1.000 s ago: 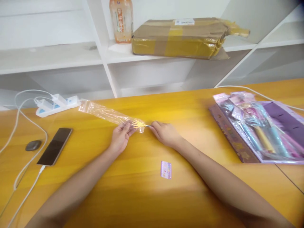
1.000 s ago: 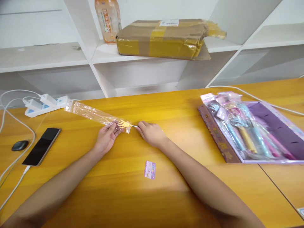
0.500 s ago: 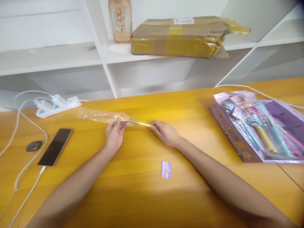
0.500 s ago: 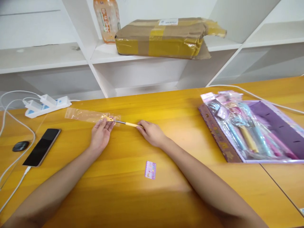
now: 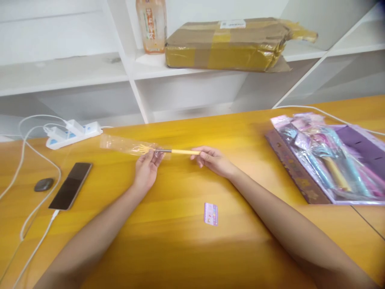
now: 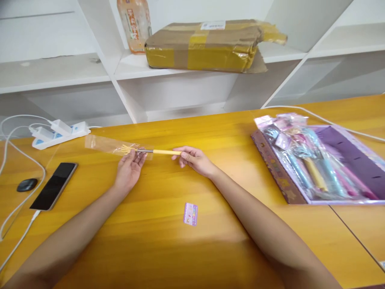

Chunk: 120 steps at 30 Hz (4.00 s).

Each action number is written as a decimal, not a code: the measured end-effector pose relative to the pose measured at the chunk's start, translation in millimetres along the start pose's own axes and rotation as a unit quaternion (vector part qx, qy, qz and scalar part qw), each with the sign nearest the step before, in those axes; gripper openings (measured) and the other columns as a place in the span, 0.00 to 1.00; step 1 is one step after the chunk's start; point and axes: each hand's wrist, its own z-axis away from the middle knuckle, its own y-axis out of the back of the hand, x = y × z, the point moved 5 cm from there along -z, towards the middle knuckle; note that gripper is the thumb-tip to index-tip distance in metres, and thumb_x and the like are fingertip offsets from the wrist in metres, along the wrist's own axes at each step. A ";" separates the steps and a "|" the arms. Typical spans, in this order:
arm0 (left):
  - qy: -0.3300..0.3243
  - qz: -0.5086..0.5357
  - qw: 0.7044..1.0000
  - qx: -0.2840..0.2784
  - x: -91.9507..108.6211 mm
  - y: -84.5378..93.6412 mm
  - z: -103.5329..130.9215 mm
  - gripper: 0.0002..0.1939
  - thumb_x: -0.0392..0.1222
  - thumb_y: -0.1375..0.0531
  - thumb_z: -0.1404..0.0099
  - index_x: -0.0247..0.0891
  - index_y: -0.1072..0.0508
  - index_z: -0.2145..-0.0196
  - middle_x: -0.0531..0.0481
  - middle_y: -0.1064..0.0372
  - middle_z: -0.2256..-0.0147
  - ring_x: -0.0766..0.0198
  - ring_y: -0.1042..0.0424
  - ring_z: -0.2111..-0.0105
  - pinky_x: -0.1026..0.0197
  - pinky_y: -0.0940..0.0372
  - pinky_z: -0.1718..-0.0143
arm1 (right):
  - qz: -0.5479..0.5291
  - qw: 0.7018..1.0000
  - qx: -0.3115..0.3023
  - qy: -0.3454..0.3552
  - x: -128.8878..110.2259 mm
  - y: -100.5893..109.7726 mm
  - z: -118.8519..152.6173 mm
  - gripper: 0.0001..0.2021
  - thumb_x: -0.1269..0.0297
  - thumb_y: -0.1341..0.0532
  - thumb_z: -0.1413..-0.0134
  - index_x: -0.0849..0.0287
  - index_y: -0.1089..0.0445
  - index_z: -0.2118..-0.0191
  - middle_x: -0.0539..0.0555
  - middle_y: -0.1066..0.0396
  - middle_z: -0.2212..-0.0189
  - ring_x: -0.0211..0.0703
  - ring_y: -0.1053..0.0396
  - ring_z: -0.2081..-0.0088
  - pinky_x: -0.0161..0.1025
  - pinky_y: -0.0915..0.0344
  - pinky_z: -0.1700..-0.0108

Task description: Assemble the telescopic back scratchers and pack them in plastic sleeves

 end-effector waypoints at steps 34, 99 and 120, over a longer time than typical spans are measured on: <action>0.117 -0.256 0.910 -0.305 -33.0 -35.3 47.4 0.21 0.57 0.28 0.33 0.35 0.22 0.56 0.46 0.21 0.62 0.60 0.19 0.65 0.56 0.24 0.57 | 0.308 0.927 -0.016 0.212 -13.3 -54.4 19.0 0.10 0.54 0.28 0.36 0.56 0.18 0.62 0.58 0.36 0.52 0.47 0.31 0.51 0.47 0.25 0.49; -0.041 -0.424 0.881 -0.205 -10.8 -23.4 32.6 0.13 0.53 0.38 0.25 0.41 0.28 0.54 0.51 0.22 0.67 0.61 0.24 0.69 0.60 0.32 0.65 | 0.143 0.989 0.017 -0.019 5.0 -35.7 5.7 0.26 0.40 0.27 0.44 0.57 0.33 0.58 0.47 0.26 0.71 0.31 0.37 0.78 0.31 0.43 0.80; 0.013 -0.393 0.887 -0.243 -18.9 -24.7 35.3 0.18 0.55 0.34 0.28 0.40 0.30 0.51 0.53 0.21 0.68 0.63 0.25 0.72 0.61 0.31 0.68 | 0.478 0.783 -0.046 0.396 -21.7 -69.3 40.4 0.11 0.71 0.36 0.31 0.54 0.30 0.47 0.54 0.23 0.61 0.41 0.25 0.64 0.37 0.28 0.64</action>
